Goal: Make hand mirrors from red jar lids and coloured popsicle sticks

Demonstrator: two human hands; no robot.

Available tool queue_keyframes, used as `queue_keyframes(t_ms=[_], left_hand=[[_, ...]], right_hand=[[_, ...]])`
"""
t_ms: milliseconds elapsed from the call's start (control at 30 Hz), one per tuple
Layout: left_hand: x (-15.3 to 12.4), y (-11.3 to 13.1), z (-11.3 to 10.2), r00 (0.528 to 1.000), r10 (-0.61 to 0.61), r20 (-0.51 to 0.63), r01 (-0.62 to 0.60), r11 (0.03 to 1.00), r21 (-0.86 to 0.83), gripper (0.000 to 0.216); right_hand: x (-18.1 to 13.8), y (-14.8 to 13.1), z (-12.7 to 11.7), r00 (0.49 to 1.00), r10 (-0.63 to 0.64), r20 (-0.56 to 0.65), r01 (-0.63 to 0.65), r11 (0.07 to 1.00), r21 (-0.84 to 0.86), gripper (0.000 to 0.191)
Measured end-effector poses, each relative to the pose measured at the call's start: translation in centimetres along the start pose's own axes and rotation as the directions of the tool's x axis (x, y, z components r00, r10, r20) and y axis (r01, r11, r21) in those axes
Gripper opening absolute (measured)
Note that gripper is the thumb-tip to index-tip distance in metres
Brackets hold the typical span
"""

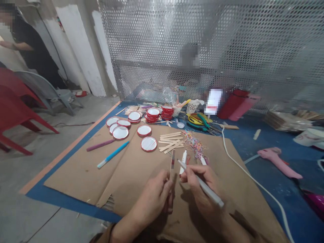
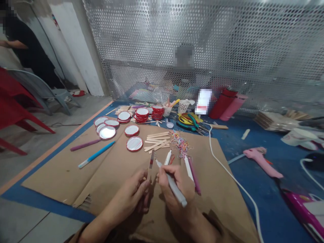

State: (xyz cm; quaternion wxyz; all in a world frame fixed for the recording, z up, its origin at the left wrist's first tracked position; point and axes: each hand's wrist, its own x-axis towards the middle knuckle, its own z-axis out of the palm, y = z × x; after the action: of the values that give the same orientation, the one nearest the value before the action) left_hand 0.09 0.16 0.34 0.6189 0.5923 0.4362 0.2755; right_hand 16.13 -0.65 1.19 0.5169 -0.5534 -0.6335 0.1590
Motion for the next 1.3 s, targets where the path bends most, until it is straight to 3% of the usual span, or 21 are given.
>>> queue_keyframes(t_ms=[100,300,567,733,833,967,1133,1300], left_hand=[[0.0,-0.2,0.0,1.0,0.004,-0.006,-0.004,1.0,-0.006,0.025],[0.0,-0.3,0.0,1.0,0.0,-0.018,-0.001,0.999,-0.045,0.029],[0.1,-0.4,0.1,1.0,0.005,0.007,-0.005,0.999,-0.047,0.033],[0.0,-0.2,0.1,1.0,0.001,0.011,-0.001,0.998,-0.063,0.035],[0.0,-0.2,0.1,1.0,0.011,0.006,-0.011,0.999,-0.041,0.035],[0.0,-0.3,0.0,0.999,0.038,0.009,-0.038,0.999,-0.03,0.033],[0.0,-0.3,0.0,0.999,0.046,0.022,-0.046,0.999,-0.021,0.035],[0.0,-0.2,0.1,0.999,0.04,0.021,-0.039,0.998,-0.052,0.038]], right_hand=[[0.0,-0.3,0.1,0.999,-0.038,0.018,0.038,0.999,-0.009,0.018],[-0.2,0.6,-0.4,1.0,0.018,-0.01,-0.018,1.0,-0.023,0.02],[-0.2,0.2,-0.7,0.965,-0.26,-0.026,0.256,0.961,-0.103,0.007],[-0.1,-0.8,-1.0,0.955,-0.291,-0.056,0.282,0.95,-0.132,0.011],[-0.1,-1.2,-1.4,0.956,-0.292,-0.002,0.287,0.941,-0.178,0.009],[0.6,-2.0,-1.8,0.894,-0.429,0.126,0.446,0.875,-0.187,0.018],[1.1,-2.5,-1.7,0.856,-0.51,0.088,0.516,0.829,-0.218,0.016],[0.6,-2.1,-1.7,0.865,-0.481,0.141,0.502,0.835,-0.224,0.015]])
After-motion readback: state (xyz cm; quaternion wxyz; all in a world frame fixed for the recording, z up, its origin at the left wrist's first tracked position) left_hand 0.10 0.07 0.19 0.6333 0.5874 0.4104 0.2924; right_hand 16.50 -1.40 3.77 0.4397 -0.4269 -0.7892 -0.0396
